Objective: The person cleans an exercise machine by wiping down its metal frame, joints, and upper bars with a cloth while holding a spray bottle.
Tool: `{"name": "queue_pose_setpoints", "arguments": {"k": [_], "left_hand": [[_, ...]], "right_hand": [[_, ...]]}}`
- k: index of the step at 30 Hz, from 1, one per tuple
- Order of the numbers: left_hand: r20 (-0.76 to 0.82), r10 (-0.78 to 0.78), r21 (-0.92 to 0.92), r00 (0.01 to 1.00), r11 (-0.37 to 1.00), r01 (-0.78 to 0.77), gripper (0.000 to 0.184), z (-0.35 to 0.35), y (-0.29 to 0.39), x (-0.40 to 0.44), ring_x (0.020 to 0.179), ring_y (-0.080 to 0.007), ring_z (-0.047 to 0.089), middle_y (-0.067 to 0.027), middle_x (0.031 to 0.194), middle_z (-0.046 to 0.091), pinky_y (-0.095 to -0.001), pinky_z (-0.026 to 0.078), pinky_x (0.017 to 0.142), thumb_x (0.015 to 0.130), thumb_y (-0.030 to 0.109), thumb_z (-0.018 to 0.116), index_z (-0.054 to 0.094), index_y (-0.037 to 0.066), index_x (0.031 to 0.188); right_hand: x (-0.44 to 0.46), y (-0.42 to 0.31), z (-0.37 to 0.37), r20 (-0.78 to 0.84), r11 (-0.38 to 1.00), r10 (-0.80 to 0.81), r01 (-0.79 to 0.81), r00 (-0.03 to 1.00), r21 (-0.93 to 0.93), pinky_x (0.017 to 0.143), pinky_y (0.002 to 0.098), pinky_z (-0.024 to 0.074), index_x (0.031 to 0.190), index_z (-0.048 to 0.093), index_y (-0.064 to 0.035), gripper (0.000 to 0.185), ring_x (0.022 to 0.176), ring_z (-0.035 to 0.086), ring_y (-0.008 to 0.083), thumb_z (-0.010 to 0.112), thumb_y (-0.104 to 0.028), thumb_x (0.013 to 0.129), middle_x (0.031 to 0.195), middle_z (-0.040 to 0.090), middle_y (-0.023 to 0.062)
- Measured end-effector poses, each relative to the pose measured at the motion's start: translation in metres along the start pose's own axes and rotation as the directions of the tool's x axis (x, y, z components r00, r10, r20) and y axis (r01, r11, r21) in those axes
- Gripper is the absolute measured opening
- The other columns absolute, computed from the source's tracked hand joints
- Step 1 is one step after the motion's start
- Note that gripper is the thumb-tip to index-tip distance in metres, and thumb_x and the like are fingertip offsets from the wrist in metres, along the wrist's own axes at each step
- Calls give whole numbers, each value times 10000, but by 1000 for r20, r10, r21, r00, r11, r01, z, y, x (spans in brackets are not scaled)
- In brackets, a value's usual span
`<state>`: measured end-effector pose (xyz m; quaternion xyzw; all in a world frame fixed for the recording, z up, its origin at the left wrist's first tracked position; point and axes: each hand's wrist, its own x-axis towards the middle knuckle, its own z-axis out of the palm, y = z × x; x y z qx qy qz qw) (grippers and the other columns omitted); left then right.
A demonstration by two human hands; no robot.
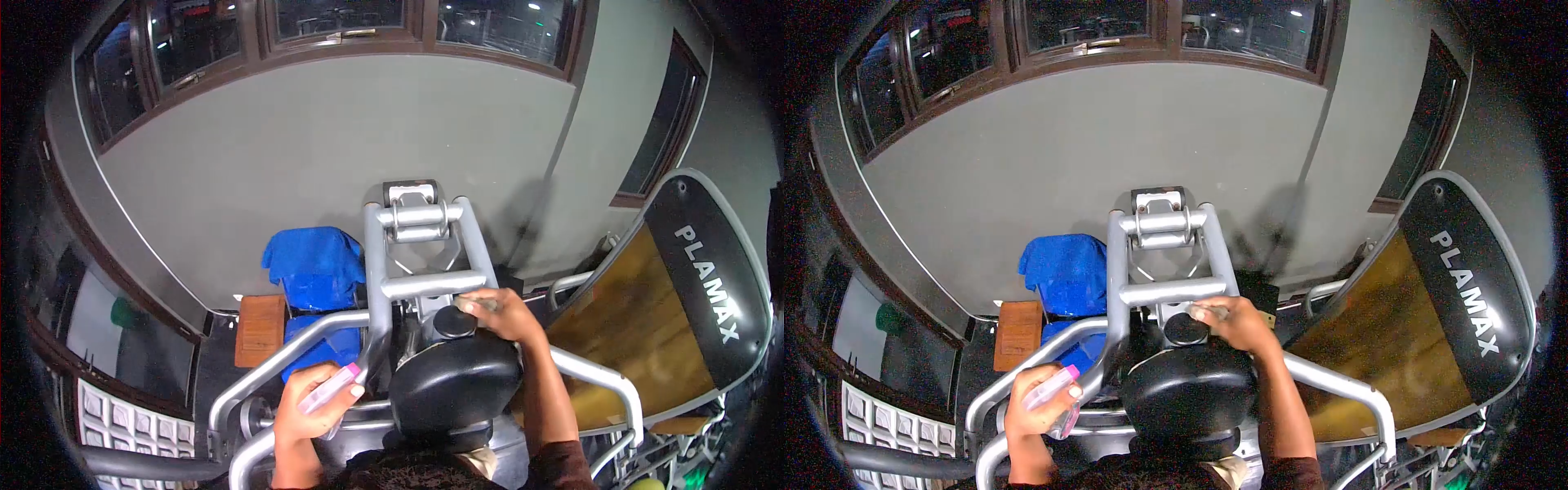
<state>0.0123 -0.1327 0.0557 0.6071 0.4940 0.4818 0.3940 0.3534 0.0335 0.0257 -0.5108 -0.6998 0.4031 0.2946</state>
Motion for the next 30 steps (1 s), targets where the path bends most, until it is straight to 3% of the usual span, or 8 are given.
{"name": "queue_pose_setpoints", "arguments": {"k": [5, 9, 13, 16, 19, 22, 27, 30], "left_hand": [[17, 15, -9, 1000, 1000, -15, 145, 2, 1, 3, 613, -54, 491, 5, 688, 574, -252, 385, 546, 861, 96, 805, 692, 6, 850], [11, 22, 9, 1000, 1000, -22, 138, -1, 3, 5, 618, -57, 497, 4, 690, 577, -252, 388, 553, 860, 84, 804, 693, 2, 858], [20, 62, -21, 998, 998, -61, 147, 6, 0, 11, 619, -53, 495, 7, 692, 579, -253, 383, 550, 862, 88, 808, 687, 7, 845], [59, 21, -18, 998, 1000, -20, 160, 12, -4, 12, 620, -47, 487, 13, 694, 573, -252, 374, 544, 866, 94, 810, 675, 16, 825], [76, 20, -46, 997, 999, -17, 169, 18, 2, 14, 613, -44, 475, 22, 687, 554, -251, 363, 539, 866, 94, 811, 667, 19, 815], [69, 43, -45, 997, 998, -40, 158, 11, 0, 13, 611, -44, 487, 21, 689, 563, -246, 370, 541, 862, 86, 810, 674, 15, 823], [-13, -6, -52, 1000, 999, 5, 145, -8, 5, 2, 605, -39, 498, 24, 690, 579, -233, 373, 539, 859, 90, 806, 685, 15, 831], [-55, -56, 4, 997, 998, 56, 168, -17, 0, 0, 595, -38, 489, 29, 669, 569, -234, 368, 533, 856, 111, 810, 675, 20, 815]], "right_hand": [[-12, 9, -7, 77, 987, -38, 26, 996, 157, 898, 289, 534, 1194, 747, -18, 271, 972, 678, 123, 750, -111, 940, 1102, 771, 77], [-18, 9, -16, 208, 965, -113, 57, 972, 256, 948, 316, 542, 1187, 752, -54, 299, 1036, 707, 171, 768, -218, 938, 1135, 773, 73], [-2, -12, -6, 137, 996, -91, 89, 986, 25, 899, 311, 547, 1165, 764, -60, 265, 977, 693, 131, 765, -196, 937, 1074, 781, 74], [16, -32, 7, 237, 958, -103, 160, 966, -237, 915, 318, 541, 1165, 752, -54, 291, 1001, 721, 176, 742, -233, 936, 1094, 777, 95], [11, -48, 10, 356, 903, -128, 257, 926, -344, 949, 348, 535, 1167, 760, -112, 283, 1081, 715, 228, 720, -277, 941, 1163, 761, 70], [-6, -67, 2, 418, 890, -44, 226, 907, -397, 978, 360, 527, 1170, 766, -177, 270, 1136, 695, 238, 708, -303, 939, 1214, 744, 39], [7, -51, -2, 285, 912, -63, 171, 957, -372, 948, 408, 539, 1111, 785, -179, 250, 1052, 713, 302, 714, -332, 927, 1087, 769, 84], [25, -56, 23, 230, 774, -117, 234, 966, -588, 911, 417, 551, 1088, 785, -167, 272, 1018, 714, 325, 686, -367, 932, 1055, 763, 115]]}}
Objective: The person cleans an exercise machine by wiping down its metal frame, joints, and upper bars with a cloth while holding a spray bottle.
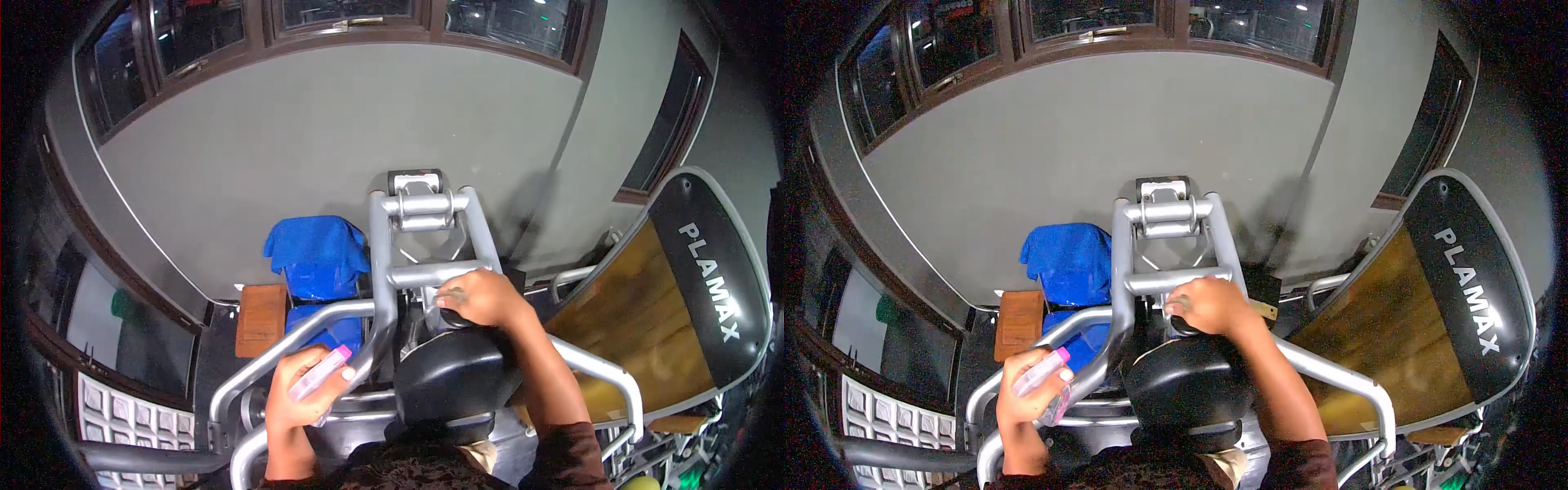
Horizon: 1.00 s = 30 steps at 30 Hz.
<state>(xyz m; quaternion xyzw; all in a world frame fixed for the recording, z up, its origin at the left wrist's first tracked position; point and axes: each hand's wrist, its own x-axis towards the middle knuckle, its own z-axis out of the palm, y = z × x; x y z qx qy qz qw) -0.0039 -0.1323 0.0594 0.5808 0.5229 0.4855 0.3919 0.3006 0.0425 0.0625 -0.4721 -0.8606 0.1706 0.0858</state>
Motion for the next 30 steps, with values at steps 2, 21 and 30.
{"name": "queue_pose_setpoints", "arguments": {"k": [2, 21, 30], "left_hand": [[-38, 42, 23, 998, 999, -41, 173, 0, -3, 4, 596, -45, 504, 24, 663, 577, -243, 386, 534, 865, 125, 800, 674, 18, 814], [-410, 133, 252, 902, 967, -28, 329, 13, -48, 161, 562, -127, 510, -98, 587, 572, -359, 403, 525, 899, 254, 741, 630, -7, 733], [-447, 332, 292, 830, 932, -216, 257, 34, -107, 185, 620, -379, 624, -199, 698, 626, -448, 470, 590, 862, 148, 752, 602, -11, 727]], "right_hand": [[4, -6, 2, 19, 999, -4, 5, 1000, -47, 884, 423, 555, 1080, 779, -148, 302, 998, 709, 353, 664, -387, 937, 1030, 757, 135], [61, 6, -61, 0, 950, -36, 34, 999, 310, 923, 362, 533, 1141, 766, -83, 338, 1007, 715, 237, 762, -329, 909, 1070, 772, 127], [208, -16, -30, -403, 988, -22, 81, 915, 131, 928, 428, 552, 1139, 766, -143, 342, 1060, 710, 337, 703, -405, 928, 1076, 756, 152]]}}
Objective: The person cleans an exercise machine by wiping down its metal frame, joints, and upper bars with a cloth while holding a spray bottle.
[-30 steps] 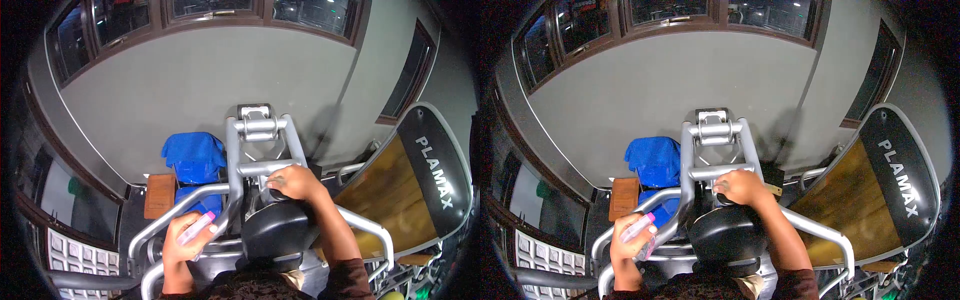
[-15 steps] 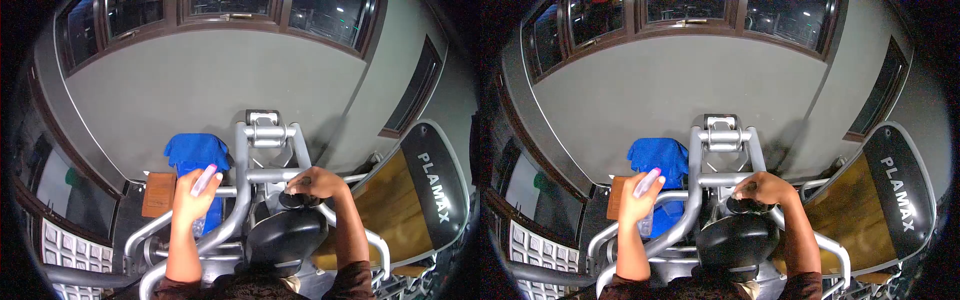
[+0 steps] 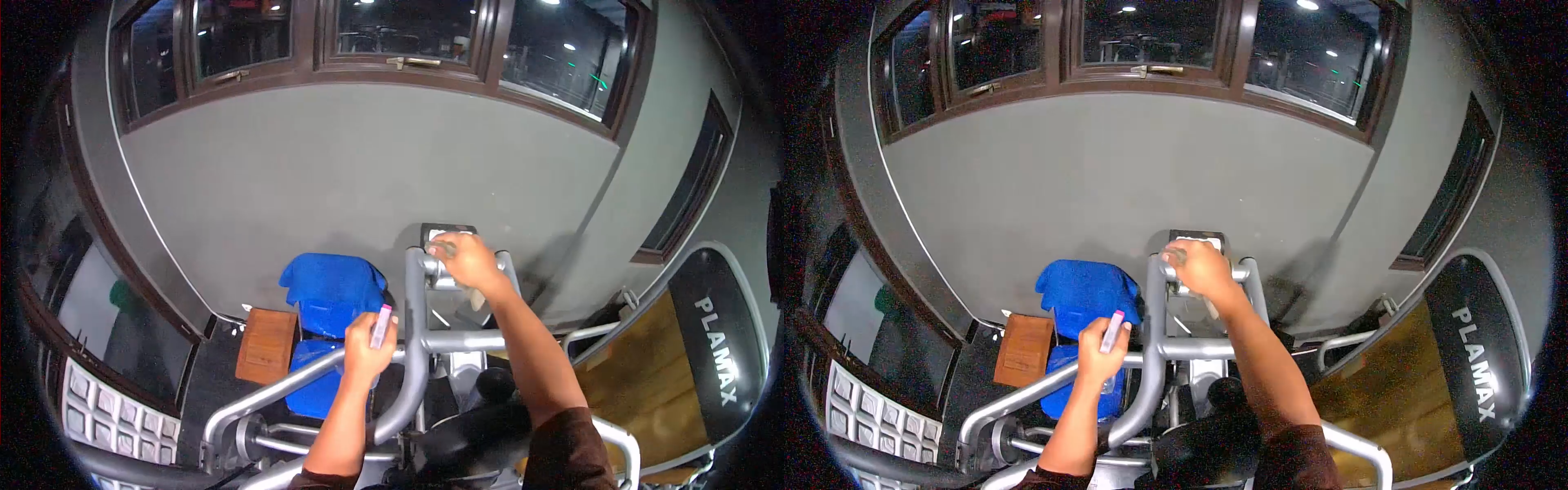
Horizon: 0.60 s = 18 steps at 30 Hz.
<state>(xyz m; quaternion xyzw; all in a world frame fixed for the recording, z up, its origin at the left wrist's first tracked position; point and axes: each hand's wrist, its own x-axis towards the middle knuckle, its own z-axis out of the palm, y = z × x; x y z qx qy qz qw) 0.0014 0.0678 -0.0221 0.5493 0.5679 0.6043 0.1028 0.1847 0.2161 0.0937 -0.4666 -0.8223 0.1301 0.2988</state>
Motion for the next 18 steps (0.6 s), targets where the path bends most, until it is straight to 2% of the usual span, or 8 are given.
{"name": "queue_pose_setpoints", "arguments": {"k": [1, 4, 5, 9, 12, 13, 16, 18], "left_hand": [[12, 21, 22, 1000, 1000, -22, 227, 1, -2, -1, 630, -389, 624, -198, 703, 624, -460, 476, 598, 857, 132, 748, 613, -13, 747], [42, 51, 41, 998, 998, -52, 167, 0, -5, -6, 650, -393, 627, -191, 717, 619, -461, 484, 610, 851, 104, 734, 640, -7, 771], [35, 48, 32, 998, 998, -49, 144, 1, -9, -9, 661, -389, 634, -185, 735, 626, -460, 492, 620, 848, 103, 735, 655, -1, 789], [-2, 11, 22, 1000, 1000, -11, 175, 1, -8, -10, 608, -358, 608, -167, 680, 597, -435, 462, 577, 854, 89, 740, 627, 5, 748], [-10, 21, 33, 1000, 999, -21, 172, 1, -5, -7, 596, -330, 603, -158, 675, 595, -418, 452, 567, 857, 79, 740, 628, 8, 748], [24, -7, 49, 1000, 999, 6, 165, 0, -6, -8, 592, -307, 595, -148, 673, 595, -401, 450, 568, 860, 73, 741, 631, 6, 755], [21, -15, 30, 1000, 999, 14, 155, 2, -6, -10, 593, -303, 590, -144, 676, 598, -395, 454, 576, 857, 68, 743, 636, 2, 765], [24, 19, 27, 1000, 999, -20, 137, 3, -8, -10, 601, -301, 599, -147, 688, 611, -398, 461, 582, 852, 61, 744, 646, 0, 778]], "right_hand": [[15, 1, 13, 75, 990, 82, -72, 994, -125, 925, 466, 552, 1171, 756, -197, 329, 1064, 706, 345, 672, -421, 945, 1084, 751, 153], [49, 26, 59, 143, 939, 24, 27, 989, -344, 914, 496, 550, 1204, 741, -244, 328, 1062, 706, 346, 658, -431, 947, 1094, 743, 154], [58, 31, 71, 161, 923, 71, -3, 984, -385, 909, 514, 546, 1222, 728, -275, 313, 1066, 704, 348, 659, -401, 944, 1109, 736, 157], [70, 62, 122, 276, 947, 50, 42, 960, -317, 931, 497, 546, 1169, 751, -310, 282, 1069, 708, 325, 671, -310, 898, 1114, 750, 110], [52, 35, 104, 566, 955, 33, 142, 823, -261, 934, 473, 549, 1097, 781, -303, 258, 1086, 707, 310, 688, -268, 859, 1111, 757, 91], [49, 32, 106, 593, 936, -16, 221, 805, -275, 904, 454, 565, 1046, 799, -254, 230, 1065, 718, 310, 694, -259, 840, 1104, 761, 101], [61, 0, 105, 579, 828, 112, 246, 808, -504, 865, 452, 579, 1054, 796, -183, 240, 1033, 733, 315, 671, -234, 856, 1106, 763, 107], [72, 16, 135, 427, 773, 50, 236, 903, -589, 836, 454, 582, 1038, 791, -144, 237, 1022, 741, 306, 596, -207, 918, 1103, 763, 96]]}}
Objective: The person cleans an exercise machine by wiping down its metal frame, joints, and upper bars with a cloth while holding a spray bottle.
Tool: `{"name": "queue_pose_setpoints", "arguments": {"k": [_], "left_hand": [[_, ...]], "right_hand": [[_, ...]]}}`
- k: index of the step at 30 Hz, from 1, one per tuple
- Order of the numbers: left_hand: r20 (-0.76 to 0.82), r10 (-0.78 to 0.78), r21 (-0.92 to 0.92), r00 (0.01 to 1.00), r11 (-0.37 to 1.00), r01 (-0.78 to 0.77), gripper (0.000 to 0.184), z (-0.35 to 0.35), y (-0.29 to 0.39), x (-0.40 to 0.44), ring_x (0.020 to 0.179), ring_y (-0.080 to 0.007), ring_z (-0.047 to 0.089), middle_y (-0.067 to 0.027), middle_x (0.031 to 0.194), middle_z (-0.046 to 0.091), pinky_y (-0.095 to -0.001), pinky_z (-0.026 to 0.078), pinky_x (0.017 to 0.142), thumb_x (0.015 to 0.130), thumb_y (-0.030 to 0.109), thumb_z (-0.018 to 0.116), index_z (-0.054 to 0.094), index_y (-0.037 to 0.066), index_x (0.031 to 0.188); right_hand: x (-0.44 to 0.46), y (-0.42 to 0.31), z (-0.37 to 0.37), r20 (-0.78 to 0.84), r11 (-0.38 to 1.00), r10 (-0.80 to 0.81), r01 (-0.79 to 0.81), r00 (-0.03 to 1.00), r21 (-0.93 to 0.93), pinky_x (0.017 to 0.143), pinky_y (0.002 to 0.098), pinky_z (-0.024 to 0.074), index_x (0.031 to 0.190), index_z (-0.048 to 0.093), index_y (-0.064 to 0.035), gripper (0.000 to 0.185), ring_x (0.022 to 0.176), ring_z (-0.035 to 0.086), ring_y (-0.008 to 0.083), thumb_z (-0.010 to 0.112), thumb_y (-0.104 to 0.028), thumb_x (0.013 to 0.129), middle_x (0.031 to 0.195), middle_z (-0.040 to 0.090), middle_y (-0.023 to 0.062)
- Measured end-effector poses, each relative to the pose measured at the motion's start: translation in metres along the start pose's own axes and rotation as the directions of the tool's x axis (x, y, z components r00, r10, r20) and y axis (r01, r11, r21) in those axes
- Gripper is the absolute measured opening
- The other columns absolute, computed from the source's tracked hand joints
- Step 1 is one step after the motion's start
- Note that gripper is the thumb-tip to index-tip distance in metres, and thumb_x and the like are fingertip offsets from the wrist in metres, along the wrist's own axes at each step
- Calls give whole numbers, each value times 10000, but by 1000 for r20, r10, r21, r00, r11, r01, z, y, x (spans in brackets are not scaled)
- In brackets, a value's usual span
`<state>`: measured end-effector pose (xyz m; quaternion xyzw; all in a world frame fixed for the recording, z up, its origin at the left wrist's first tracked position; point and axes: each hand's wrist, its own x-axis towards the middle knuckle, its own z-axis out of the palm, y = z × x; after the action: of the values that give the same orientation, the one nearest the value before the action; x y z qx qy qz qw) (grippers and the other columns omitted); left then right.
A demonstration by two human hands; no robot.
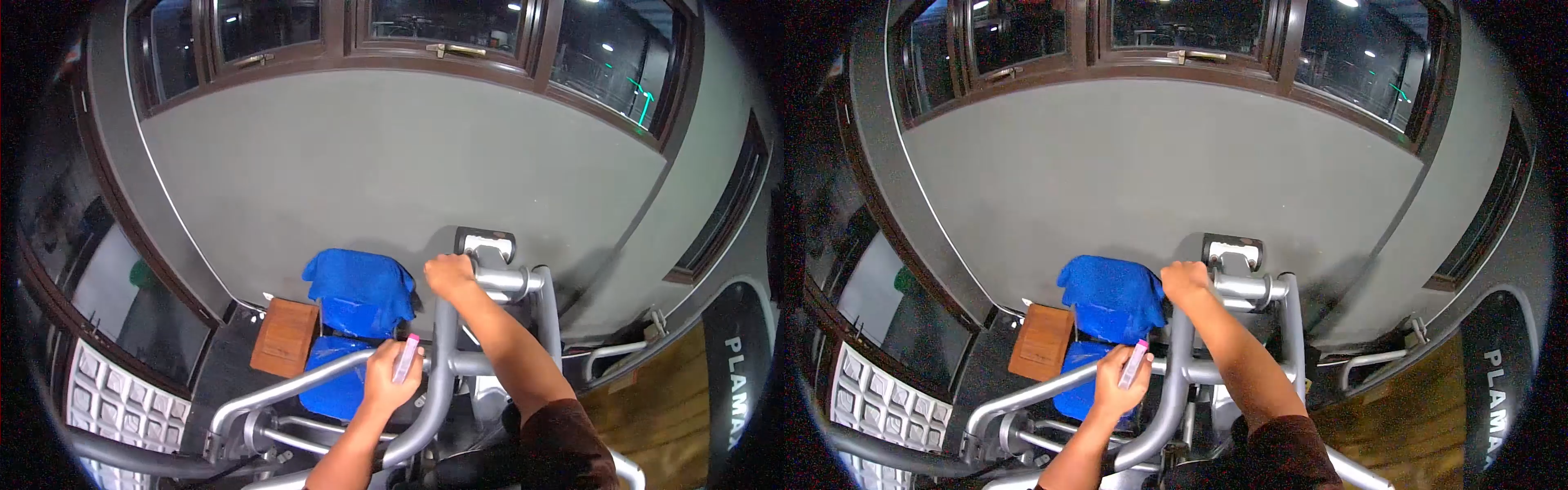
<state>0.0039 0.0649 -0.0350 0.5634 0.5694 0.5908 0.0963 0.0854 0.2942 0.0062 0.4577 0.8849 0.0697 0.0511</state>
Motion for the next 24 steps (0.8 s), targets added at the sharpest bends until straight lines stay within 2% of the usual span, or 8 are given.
{"name": "queue_pose_setpoints", "arguments": {"k": [3, 6, 9, 12, 18, 19, 22, 24], "left_hand": [[19, -41, -40, 999, 998, 41, 129, 1, 0, -2, 611, -303, 604, -148, 691, 609, -406, 456, 582, 849, 57, 747, 651, -3, 786], [-12, 12, -59, 1000, 998, -13, 128, -2, 3, 1, 606, -305, 598, -148, 682, 600, -411, 449, 577, 848, 56, 746, 652, -4, 785], [2, -2, -59, 1000, 998, 2, 130, -3, 1, -1, 599, -305, 591, -146, 679, 593, -410, 444, 574, 853, 59, 747, 654, -4, 788], [2, 21, -69, 1000, 997, -21, 129, -1, -4, 0, 595, -297, 585, -144, 682, 594, -404, 442, 570, 856, 62, 747, 658, -6, 793], [33, -30, -93, 999, 995, 33, 110, 0, 6, -2, 586, -286, 576, -145, 682, 591, -402, 434, 561, 859, 55, 733, 664, -7, 801], [32, -19, -98, 999, 995, 22, 109, 1, 6, -2, 585, -282, 575, -143, 681, 591, -402, 433, 560, 859, 55, 732, 665, -7, 801], [28, -15, -99, 1000, 995, 18, 110, -1, 6, -4, 581, -269, 572, -138, 672, 587, -397, 427, 558, 859, 53, 731, 663, -9, 799], [22, -28, -103, 999, 994, 30, 110, -2, 6, -3, 580, -264, 572, -136, 667, 584, -394, 426, 557, 857, 52, 731, 662, -9, 797]], "right_hand": [[18, -5, 8, -88, 993, 110, -113, 990, -37, 854, 455, 574, 1059, 782, -163, 271, 1067, 729, 286, 528, -186, 965, 1172, 740, 81], [13, -8, 9, -134, 985, 169, -172, 976, -11, 864, 451, 572, 1082, 777, -136, 268, 1067, 726, 306, 548, -198, 956, 1146, 746, 86], [0, -3, -13, 71, 996, 87, -88, 994, 15, 859, 459, 573, 1102, 774, -148, 262, 1063, 723, 317, 579, -229, 948, 1092, 756, 103], [-18, -5, -20, 216, 999, -37, 33, 976, 24, 859, 464, 582, 1080, 786, -115, 260, 1062, 737, 308, 588, -191, 929, 1124, 758, 134], [-6, 25, 0, -145, 964, 229, -204, 963, 168, 815, 473, 586, 1111, 765, -163, 261, 1005, 745, 337, 609, -239, 916, 1061, 761, 146], [0, 27, 7, -166, 961, 251, -226, 954, 157, 814, 484, 581, 1118, 753, -207, 254, 1005, 741, 343, 613, -268, 914, 1016, 765, 134], [4, 29, 9, -212, 955, 268, -229, 940, 188, 846, 485, 571, 1063, 765, -200, 225, 1011, 738, 330, 614, -269, 912, 999, 772, 104], [-7, 35, -13, 12, 936, 142, -138, 990, 325, 881, 472, 560, 1049, 787, -219, 237, 1034, 725, 332, 624, -350, 936, 1018, 771, 121]]}}
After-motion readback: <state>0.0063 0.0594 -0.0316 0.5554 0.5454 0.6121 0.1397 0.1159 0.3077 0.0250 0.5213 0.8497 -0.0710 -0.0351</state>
